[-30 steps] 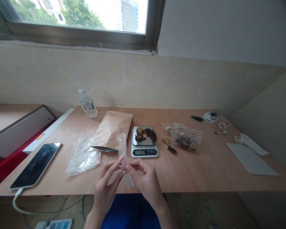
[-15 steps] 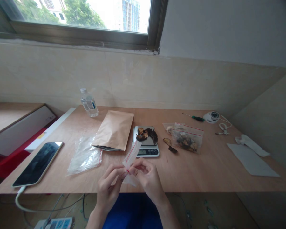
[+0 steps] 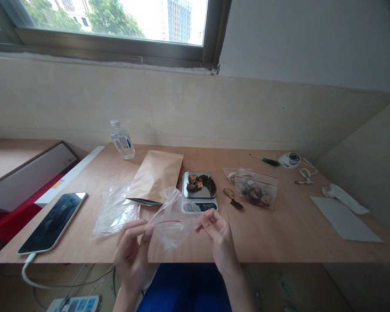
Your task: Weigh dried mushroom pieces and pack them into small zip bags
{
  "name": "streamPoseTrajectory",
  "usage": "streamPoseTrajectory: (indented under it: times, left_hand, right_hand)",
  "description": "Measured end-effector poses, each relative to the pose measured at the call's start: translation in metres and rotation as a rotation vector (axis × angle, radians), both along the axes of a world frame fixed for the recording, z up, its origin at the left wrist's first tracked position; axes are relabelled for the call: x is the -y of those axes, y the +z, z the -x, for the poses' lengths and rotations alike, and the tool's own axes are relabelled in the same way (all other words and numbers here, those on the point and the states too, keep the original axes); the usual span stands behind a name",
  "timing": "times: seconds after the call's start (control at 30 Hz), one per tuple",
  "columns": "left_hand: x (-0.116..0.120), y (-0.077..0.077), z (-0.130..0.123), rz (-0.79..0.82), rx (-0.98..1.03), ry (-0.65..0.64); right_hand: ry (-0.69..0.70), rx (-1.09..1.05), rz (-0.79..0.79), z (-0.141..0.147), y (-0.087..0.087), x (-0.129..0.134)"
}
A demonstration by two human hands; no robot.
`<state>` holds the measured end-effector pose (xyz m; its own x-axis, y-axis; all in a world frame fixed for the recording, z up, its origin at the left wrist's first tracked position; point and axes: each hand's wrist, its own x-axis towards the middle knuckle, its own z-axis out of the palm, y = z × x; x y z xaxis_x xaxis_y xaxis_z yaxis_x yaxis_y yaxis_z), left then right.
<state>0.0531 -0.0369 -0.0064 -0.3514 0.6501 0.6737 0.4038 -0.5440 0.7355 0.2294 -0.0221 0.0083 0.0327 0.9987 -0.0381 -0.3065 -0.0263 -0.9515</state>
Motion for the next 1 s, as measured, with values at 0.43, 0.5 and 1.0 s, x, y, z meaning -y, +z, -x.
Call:
streamPoseTrajectory:
  times: [0.43, 0.5, 1.0]
  left_hand:
    - [-0.044, 0.011, -0.025, 0.237, -0.063, -0.035]
    - [-0.048, 0.01, -0.031, 0.235, -0.046, -0.045]
    - [-0.046, -0.003, -0.046, 0.31, -0.012, -0.171]
  right_hand:
    - [-0.436, 1.063, -0.311, -0.052, -0.044, -0.092]
    - [-0.433, 1.22, -0.297, -0.058, -0.054, -0.106]
    - [-0.244, 0.868, -0.363, -0.033, 0.03, -0.075]
